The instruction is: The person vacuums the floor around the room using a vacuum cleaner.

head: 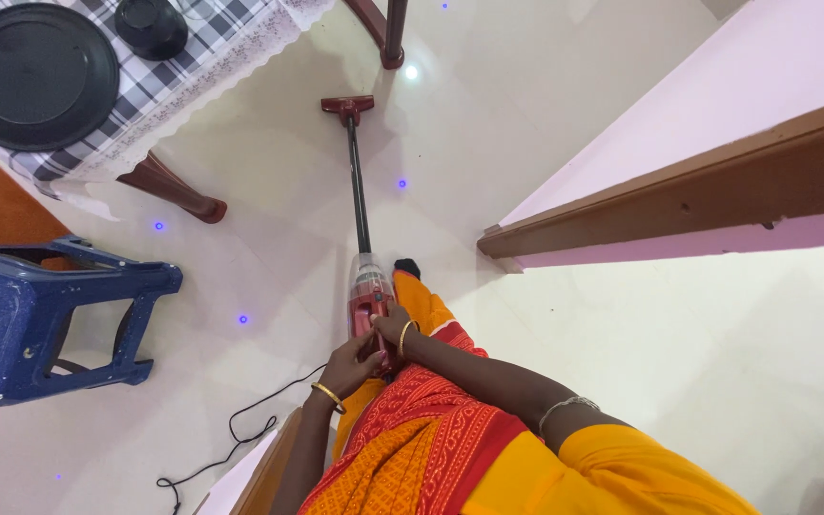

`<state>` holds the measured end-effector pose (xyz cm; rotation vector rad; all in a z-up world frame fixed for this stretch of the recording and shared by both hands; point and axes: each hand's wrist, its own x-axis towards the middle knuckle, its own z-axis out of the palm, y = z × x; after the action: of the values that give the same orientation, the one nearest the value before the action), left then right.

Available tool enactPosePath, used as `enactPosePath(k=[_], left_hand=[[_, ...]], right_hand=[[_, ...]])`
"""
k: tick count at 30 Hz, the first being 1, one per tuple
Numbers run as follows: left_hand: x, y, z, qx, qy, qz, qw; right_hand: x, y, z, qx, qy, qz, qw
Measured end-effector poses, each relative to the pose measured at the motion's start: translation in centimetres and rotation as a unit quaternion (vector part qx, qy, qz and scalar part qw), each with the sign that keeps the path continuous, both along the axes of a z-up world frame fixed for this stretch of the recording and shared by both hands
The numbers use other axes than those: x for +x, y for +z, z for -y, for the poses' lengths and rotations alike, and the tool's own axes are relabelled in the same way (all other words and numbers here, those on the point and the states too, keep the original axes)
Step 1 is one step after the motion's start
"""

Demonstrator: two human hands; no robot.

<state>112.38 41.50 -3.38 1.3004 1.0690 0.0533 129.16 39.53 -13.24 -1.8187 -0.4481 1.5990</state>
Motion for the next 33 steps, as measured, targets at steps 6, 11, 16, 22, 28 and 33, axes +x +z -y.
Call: enactPosePath(k=[6, 11, 16, 22, 28, 33], left_hand=[[8.0, -0.1, -4.7, 0.16, -0.002, -0.034, 0.987], [15.0, -0.9, -9.7, 0.116, 0.056, 0.021, 0.991], [23.9, -1.3, -15.4, 0.076, 0.075, 0.031, 0.994], [32.4, -5.4, -21.8, 0.089, 0.152, 0.083, 0.981], [38.1, -8.4, -29.1, 0.132, 0.193, 0.034, 0.972], [40.7, -8.3, -33.5, 0.14, 0.217, 0.047, 0.965]], right_hand=[[6.7, -2.3, -6.7, 0.076, 0.002, 0.141, 0.987], [14.6, -3.7, -11.8, 0.077, -0.001, 0.084, 0.993], [23.3, -4.7, -18.3, 0.091, 0.015, 0.095, 0.991], [32.3, -5.7, -27.0, 0.088, 0.045, 0.072, 0.992], [37.7, -7.2, -36.1, 0.078, 0.064, 0.073, 0.992], [40.5, -7.0, -41.5, 0.085, 0.053, 0.059, 0.993]])
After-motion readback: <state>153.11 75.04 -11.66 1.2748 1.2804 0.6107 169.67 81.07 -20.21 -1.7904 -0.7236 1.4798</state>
